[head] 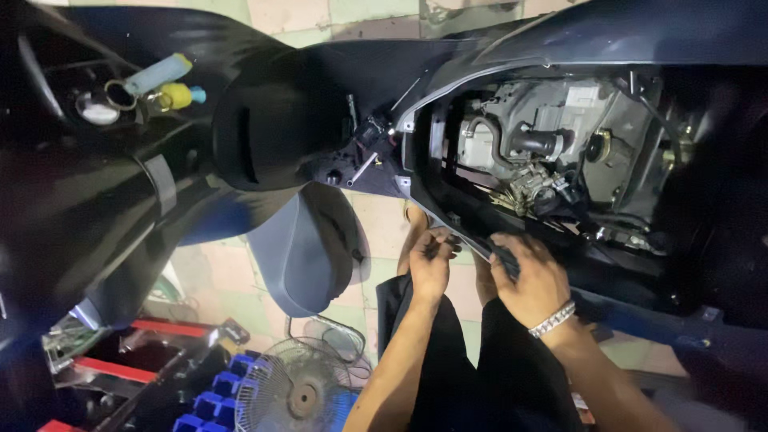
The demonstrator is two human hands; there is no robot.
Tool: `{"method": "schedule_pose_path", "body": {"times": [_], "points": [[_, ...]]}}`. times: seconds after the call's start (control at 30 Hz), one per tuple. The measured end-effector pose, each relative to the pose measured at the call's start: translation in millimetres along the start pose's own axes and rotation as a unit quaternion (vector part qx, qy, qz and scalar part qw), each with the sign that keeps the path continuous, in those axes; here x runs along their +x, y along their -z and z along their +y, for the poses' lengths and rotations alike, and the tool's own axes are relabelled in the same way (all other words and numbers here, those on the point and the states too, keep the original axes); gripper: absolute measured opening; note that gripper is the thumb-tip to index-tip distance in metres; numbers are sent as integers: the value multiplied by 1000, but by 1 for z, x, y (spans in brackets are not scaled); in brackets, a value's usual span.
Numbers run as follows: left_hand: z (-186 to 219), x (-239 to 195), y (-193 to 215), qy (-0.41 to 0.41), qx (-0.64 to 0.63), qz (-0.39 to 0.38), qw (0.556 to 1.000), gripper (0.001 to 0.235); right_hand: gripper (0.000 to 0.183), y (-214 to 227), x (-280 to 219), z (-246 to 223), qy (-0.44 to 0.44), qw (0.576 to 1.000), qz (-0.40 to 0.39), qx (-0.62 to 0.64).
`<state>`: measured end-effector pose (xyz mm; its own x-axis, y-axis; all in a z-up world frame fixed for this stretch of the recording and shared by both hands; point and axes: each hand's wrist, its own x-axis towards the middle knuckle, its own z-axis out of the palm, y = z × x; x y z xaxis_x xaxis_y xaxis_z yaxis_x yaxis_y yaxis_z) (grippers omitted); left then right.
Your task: The person removes a carburetor from a scooter using a cordless drill and a screwdriver, then disassembles the carburetor on the floor. The person uses a cloth to clean the work area and places the carburetor on it.
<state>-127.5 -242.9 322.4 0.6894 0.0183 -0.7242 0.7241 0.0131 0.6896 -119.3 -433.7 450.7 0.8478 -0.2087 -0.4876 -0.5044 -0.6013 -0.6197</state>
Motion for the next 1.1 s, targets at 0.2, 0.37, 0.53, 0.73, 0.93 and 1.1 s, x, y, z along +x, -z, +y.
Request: {"method": "schedule_pose_path", "body": {"times": [0.2,0.37,0.53,0.73,0.93,1.1], "points": [[47,-17,-7,-92,10,17,996,16,39,13,10,13,66,996,-58,-19],[103,-21,-44,-304,240,40,921,14,54,48,60,97,-148,935,-222,-232],[52,92,-132,-26,374,-80,924,72,43,14,140,199,-137,919,-259,-263],[18,131,-204,186,465,-103,859,122,31,-31,146,238,-304,911,-225,-165],[17,137,-179,139,408,-109,896,138,25,-41,147,257,-320,941,-110,15],[-4,155,-160,103,217,-162,957,98,29,-27,154,234,-434,841,-94,308]]}}
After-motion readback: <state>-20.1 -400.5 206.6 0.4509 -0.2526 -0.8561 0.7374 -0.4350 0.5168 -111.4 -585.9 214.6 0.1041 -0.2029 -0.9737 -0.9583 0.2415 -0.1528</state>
